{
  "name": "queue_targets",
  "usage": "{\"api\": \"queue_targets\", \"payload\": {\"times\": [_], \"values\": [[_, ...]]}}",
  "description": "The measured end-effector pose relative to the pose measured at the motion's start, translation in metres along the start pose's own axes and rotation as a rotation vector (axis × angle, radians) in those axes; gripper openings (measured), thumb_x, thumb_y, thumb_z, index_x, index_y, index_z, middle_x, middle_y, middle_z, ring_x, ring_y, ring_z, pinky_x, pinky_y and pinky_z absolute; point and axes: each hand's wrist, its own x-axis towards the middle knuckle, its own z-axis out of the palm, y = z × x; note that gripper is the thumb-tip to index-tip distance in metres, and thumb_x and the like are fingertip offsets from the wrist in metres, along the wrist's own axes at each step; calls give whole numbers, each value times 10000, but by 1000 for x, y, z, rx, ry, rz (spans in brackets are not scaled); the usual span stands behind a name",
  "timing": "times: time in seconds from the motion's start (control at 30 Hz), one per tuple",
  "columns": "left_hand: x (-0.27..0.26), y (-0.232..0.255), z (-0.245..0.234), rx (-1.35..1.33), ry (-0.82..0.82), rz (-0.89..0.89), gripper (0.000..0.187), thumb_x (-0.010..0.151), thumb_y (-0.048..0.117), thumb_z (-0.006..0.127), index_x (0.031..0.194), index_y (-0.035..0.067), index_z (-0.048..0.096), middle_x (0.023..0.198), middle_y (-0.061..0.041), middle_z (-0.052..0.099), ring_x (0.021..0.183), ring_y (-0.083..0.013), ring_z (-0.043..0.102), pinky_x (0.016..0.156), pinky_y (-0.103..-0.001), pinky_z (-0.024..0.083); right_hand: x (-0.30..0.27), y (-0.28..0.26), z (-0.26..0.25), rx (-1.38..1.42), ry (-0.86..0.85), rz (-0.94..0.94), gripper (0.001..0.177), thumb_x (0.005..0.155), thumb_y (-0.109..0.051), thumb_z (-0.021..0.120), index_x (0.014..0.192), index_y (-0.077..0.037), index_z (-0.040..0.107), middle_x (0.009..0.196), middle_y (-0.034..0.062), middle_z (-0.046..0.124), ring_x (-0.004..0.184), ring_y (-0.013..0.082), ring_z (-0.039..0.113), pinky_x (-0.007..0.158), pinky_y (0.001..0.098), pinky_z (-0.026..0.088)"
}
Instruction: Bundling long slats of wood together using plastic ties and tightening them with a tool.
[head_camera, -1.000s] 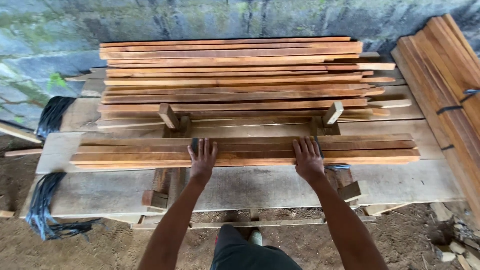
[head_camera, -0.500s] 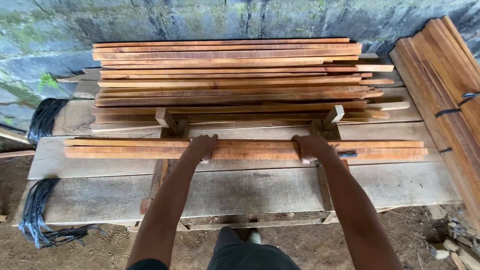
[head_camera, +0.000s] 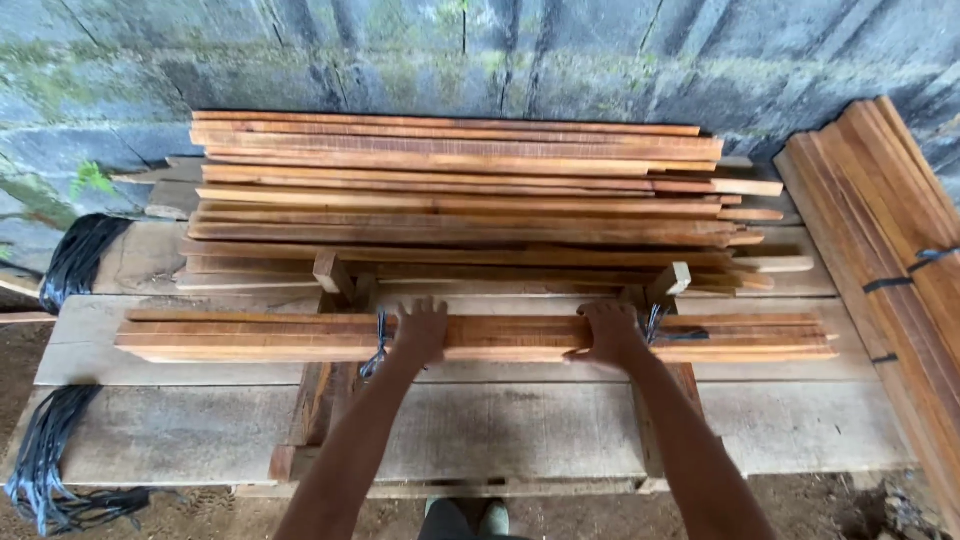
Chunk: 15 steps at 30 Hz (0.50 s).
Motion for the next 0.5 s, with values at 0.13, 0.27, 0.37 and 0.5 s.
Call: {"api": "queue_targets", "payload": {"times": [0.13,0.27,0.37,0.5], "values": [[0,59,-5,-28,65,76,837,774,271,828,1505,169,430,1523,-152,506,1396,-370,480,1192,-682,255,8,-66,-4,53,97,-76,965,693,-739,802,1418,-173,510,1383,103,615,1336,303,559,1130,544,377],[42,103,43,30,401,196,865,632,447,905,1307,102,487,1182,-81,591,1132,-270,598,1040,-494,404,42,-114,38,-32,373,-174,909,590,-710,778,1246,-134,527,1097,69,602,1075,273,621,933,443,462],[55,87,52,31,442,287,845,655,367,888,1324,90,453,1170,-75,579,1115,-273,618,993,-445,459,45,-110,33,-68,383,-216,905,582,-657,786,1245,-104,513,1084,82,598,1057,282,628,919,435,481],[11,40,18,-61,294,327,991,675,305,900,1520,116,418,1275,-103,619,1196,-304,625,1031,-484,467,8,-85,-16,137,156,-224,966,671,-555,866,1458,-135,496,1288,118,666,1198,322,636,992,502,468]]}}
